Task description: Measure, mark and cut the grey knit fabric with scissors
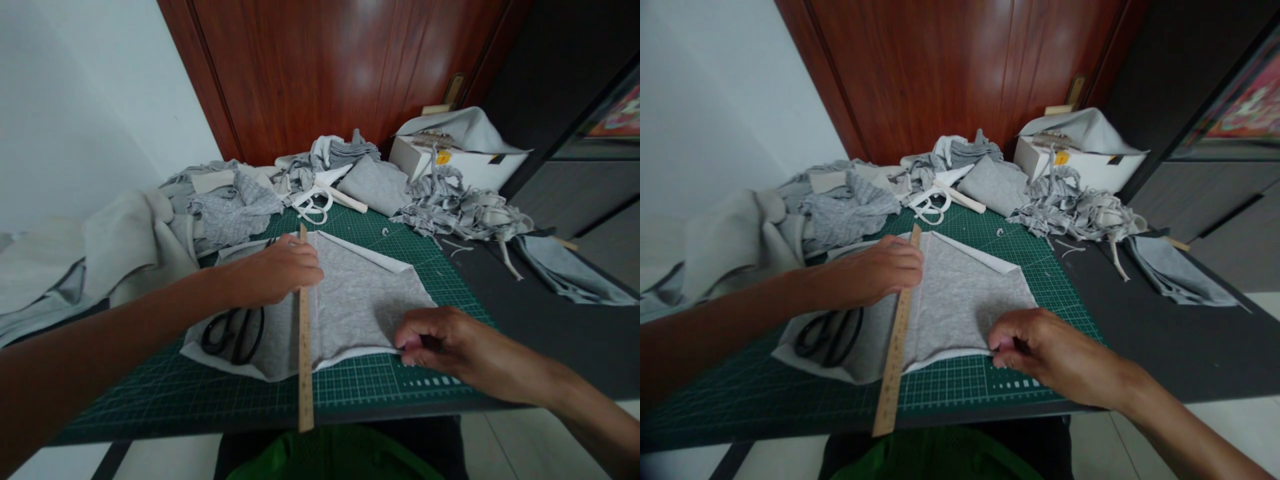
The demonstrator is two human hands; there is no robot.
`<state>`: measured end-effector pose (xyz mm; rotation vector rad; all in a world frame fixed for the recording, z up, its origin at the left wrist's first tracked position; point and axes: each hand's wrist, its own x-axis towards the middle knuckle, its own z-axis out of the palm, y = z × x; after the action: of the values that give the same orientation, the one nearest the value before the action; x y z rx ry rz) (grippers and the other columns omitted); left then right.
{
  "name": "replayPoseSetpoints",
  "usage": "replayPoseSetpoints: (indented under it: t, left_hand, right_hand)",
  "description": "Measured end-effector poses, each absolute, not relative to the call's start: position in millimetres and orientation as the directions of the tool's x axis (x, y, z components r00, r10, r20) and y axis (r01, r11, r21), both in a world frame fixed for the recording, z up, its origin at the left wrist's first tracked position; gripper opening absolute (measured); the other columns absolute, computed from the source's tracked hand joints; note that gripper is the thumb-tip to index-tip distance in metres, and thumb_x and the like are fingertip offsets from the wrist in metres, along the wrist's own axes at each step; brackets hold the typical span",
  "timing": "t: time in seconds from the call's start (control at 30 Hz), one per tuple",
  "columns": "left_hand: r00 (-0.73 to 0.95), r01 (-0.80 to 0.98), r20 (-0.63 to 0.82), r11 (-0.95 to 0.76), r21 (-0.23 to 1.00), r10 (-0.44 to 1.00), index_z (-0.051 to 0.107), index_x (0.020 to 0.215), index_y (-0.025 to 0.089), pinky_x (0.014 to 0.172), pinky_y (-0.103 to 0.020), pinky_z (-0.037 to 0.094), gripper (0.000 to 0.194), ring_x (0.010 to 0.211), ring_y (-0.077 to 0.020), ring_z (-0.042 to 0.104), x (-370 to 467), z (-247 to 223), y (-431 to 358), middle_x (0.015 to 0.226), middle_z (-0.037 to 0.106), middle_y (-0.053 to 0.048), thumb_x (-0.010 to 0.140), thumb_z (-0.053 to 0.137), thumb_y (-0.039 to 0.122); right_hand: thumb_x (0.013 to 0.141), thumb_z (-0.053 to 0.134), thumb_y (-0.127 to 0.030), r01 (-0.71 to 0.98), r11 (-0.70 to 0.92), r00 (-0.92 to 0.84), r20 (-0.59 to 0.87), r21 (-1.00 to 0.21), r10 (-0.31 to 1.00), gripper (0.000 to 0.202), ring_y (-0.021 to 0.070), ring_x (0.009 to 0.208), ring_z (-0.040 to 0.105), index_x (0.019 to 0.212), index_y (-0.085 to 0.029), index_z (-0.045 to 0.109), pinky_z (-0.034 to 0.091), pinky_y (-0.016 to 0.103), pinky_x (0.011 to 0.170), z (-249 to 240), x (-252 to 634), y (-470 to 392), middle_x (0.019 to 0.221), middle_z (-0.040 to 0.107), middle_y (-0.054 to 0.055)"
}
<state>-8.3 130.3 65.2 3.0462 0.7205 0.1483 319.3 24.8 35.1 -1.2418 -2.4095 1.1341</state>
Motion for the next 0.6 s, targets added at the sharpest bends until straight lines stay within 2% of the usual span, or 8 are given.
replayPoseSetpoints:
  t: [0.07, 0.13, 0.23, 0.37, 0.6]
  left_hand:
    - [0.918, 0.396, 0.001, -0.918, -0.004, 0.396, 0.054, 0.083, 0.023, 0.107, -0.047, 0.031, 0.021, 0.096, -0.0247, 0.063, -8, 68, 132, 0.091, 0.067, -0.003, 0.082, 0.049, 0.002]
    - [0.915, 0.402, -0.012, -0.915, 0.009, 0.402, 0.051, 0.084, 0.022, 0.105, -0.047, 0.030, 0.022, 0.091, -0.0234, 0.061, -6, 71, 131, 0.088, 0.065, -0.002, 0.084, 0.045, 0.001]
    - [0.864, 0.494, 0.032, -0.859, 0.132, 0.502, 0.048, 0.083, 0.023, 0.085, -0.037, 0.036, 0.019, 0.081, -0.0207, 0.058, 0, 77, 122, 0.084, 0.062, 0.000, 0.089, 0.046, 0.006]
    - [0.733, 0.646, 0.006, -0.700, 0.303, 0.680, 0.052, 0.087, 0.023, 0.068, -0.033, 0.032, 0.011, 0.077, -0.0190, 0.057, 13, 82, 101, 0.083, 0.063, 0.001, 0.090, 0.054, 0.013]
    - [0.670, 0.667, -0.053, -0.570, 0.479, 0.740, 0.058, 0.092, 0.022, 0.069, -0.033, 0.035, 0.012, 0.079, -0.0193, 0.059, 33, 62, 82, 0.085, 0.064, 0.001, 0.091, 0.051, 0.013]
  right_hand:
    - [0.102, 0.061, -0.034, 0.617, 0.360, -0.622, -0.154, -0.700, 0.768, 0.021, 0.0145, 0.072, 0.057, 0.088, -0.020, 0.068, 0.040, 0.026, 0.064, 34, 319, 24, 0.081, 0.065, 0.000]
    - [0.101, 0.062, -0.032, 0.630, 0.365, -0.612, -0.148, -0.685, 0.777, 0.018, 0.0141, 0.071, 0.054, 0.087, -0.020, 0.066, 0.039, 0.026, 0.063, 34, 319, 23, 0.080, 0.063, -0.001]
    - [0.101, 0.062, -0.031, 0.633, 0.370, -0.603, -0.134, -0.680, 0.786, 0.017, 0.0140, 0.070, 0.053, 0.087, -0.021, 0.063, 0.039, 0.026, 0.063, 37, 319, 22, 0.080, 0.060, -0.001]
    - [0.102, 0.061, -0.033, 0.617, 0.346, -0.611, -0.154, -0.707, 0.777, 0.022, 0.0149, 0.072, 0.056, 0.083, -0.021, 0.058, 0.042, 0.026, 0.064, 41, 328, 23, 0.083, 0.062, 0.000]
    - [0.097, 0.068, -0.040, 0.696, 0.204, -0.510, -0.273, -0.689, 0.816, 0.021, 0.0161, 0.069, 0.055, 0.087, -0.022, 0.065, 0.039, 0.027, 0.060, 43, 357, 25, 0.076, 0.060, -0.002]
